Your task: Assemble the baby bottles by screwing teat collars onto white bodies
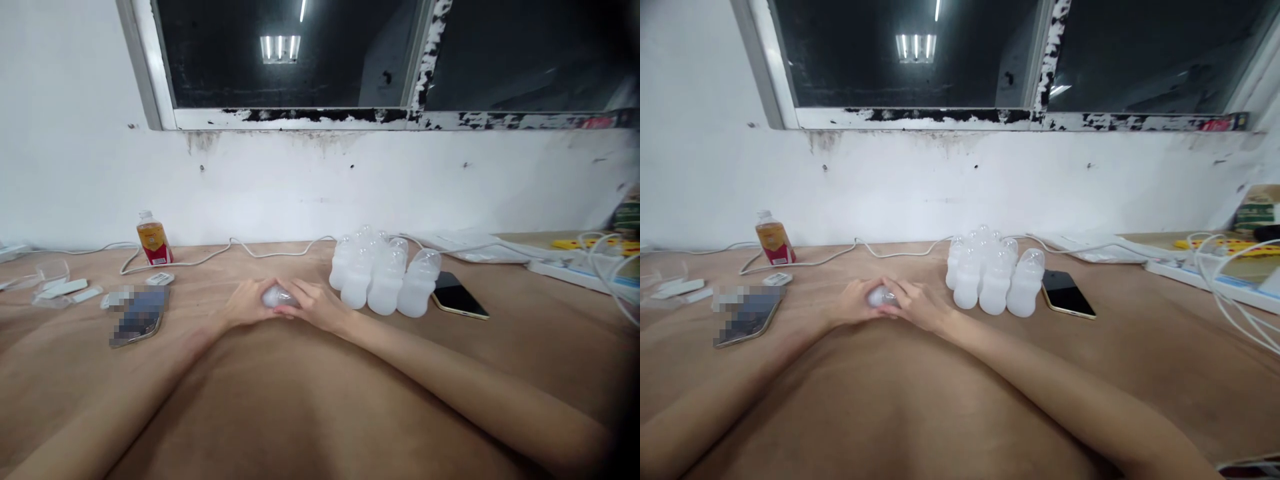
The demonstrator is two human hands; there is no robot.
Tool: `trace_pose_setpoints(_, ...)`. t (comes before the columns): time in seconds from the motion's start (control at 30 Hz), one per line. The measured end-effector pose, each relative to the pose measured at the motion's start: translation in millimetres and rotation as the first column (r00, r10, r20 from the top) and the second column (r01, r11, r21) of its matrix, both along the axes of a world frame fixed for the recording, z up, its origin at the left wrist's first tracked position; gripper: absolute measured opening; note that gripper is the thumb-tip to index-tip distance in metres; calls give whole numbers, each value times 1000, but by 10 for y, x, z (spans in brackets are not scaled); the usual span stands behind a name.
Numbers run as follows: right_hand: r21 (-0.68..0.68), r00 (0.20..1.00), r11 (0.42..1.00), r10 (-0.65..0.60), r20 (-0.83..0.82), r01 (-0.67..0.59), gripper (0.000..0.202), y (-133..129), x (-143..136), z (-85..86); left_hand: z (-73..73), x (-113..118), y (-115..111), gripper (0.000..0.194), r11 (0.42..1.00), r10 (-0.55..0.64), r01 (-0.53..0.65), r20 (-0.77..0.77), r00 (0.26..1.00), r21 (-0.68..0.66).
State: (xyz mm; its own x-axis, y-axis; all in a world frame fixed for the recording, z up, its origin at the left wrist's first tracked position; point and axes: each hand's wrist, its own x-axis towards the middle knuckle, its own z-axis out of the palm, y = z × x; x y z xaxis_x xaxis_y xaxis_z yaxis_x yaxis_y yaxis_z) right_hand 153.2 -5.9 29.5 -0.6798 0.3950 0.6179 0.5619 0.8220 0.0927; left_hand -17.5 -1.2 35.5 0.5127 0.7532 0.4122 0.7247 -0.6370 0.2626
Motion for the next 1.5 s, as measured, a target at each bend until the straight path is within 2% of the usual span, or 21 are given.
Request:
trace_pose_setpoints(0.1, 79, 991, 995, 50, 125, -60, 44, -58, 68, 59, 50, -21, 11, 54, 990, -120, 123, 38, 992, -65)
trace_pose_setpoints(0.2, 174, 984, 979, 79, 158, -106, 35, -171, 207, 228, 99, -199, 44, 44, 964, -203, 211, 61, 977, -164)
trace_pose_setpoints(0.23, 209, 991, 974, 59, 116, -83, 32, -205, 252, 304, 99, -287, 74, 41, 963, -178, 189, 73, 981, -190)
trace_pose_setpoints(0.3, 229, 998, 972, -46, -41, 55, 30, -228, 305, 444, 61, -457, 167, 39, 982, 14, 30, 230, 973, -184)
trace_pose_setpoints(0.37, 142, 975, 969, -188, -120, 204, 35, -147, 274, 509, -16, -562, 286, 40, 974, 206, -111, 561, 802, -199)
trace_pose_setpoints(0.43, 23, 950, 951, -307, -50, 308, 43, 52, 166, 455, -106, -575, 399, 41, 960, 276, -131, 769, 576, -247)
trace_pose_setpoints(0.5, -72, 913, 914, -389, 119, 399, 39, 331, 30, 305, -184, -522, 479, 41, 959, 284, -137, 815, 505, -249)
trace_pose_setpoints(0.53, -97, 881, 886, -429, 200, 453, 35, 477, -28, 216, -215, -487, 502, 41, 960, 282, -149, 813, 510, -239)
trace_pose_setpoints(0.63, -115, 830, 828, -523, 193, 548, 23, 839, -101, -1, -276, -410, 522, 48, 958, 284, -205, 746, 603, -199)
trace_pose_setpoints(0.8, -95, 772, 766, -628, 102, 636, 30, 972, -23, -28, -288, -407, 528, 41, 933, 359, -305, 555, 750, -190)
trace_pose_setpoints(0.9, -136, 870, 861, -493, 17, 490, 49, 810, -62, 27, -266, -360, 537, 39, 928, 369, -336, 498, 784, -159)
trace_pose_setpoints(0.97, -346, 959, 913, -266, -102, 216, 55, 661, -124, 44, -256, -274, 517, 39, 934, 356, -336, 436, 827, -124)
trace_pose_setpoints(1.0, -493, 970, 867, -179, -162, 78, 54, 589, -152, 45, -256, -219, 496, 37, 940, 339, -326, 388, 857, -101)
trace_pose_setpoints(1.03, -628, 967, 778, -143, -209, -21, 51, 524, -172, 42, -258, -160, 468, 34, 946, 323, -316, 333, 886, -76)
trace_pose_setpoints(1.1, -818, 955, 568, -186, -233, -89, 45, 421, -179, 16, -266, -50, 398, 28, 953, 299, -302, 222, 928, -23)
trace_pose_setpoints(1.13, -866, 947, 491, -227, -229, -92, 45, 384, -167, -6, -267, -7, 361, 26, 958, 282, -287, 148, 948, 15)
trace_pose_setpoints(1.17, -886, 936, 454, -263, -235, -95, 45, 354, -147, -33, -264, 26, 328, 24, 962, 263, -266, 70, 962, 52)
trace_pose_setpoints(1.23, -865, 922, 490, -278, -269, -104, 45, 311, -99, -93, -238, 60, 275, 22, 972, 217, -208, -79, 973, 108)
trace_pose_setpoints(1.3, -781, 920, 618, -250, -303, -89, 44, 282, -64, -138, -185, 60, 249, 23, 981, 178, -157, -191, 965, 117)
trace_pose_setpoints(1.37, -690, 931, 722, -219, -291, -46, 46, 259, -52, -142, -114, 37, 247, 27, 987, 153, -134, -240, 959, 93)
trace_pose_setpoints(1.5, -516, 976, 854, -165, -143, 69, 40, 198, -47, 1, 15, -36, 277, 34, 999, -23, 14, -210, 977, -42)
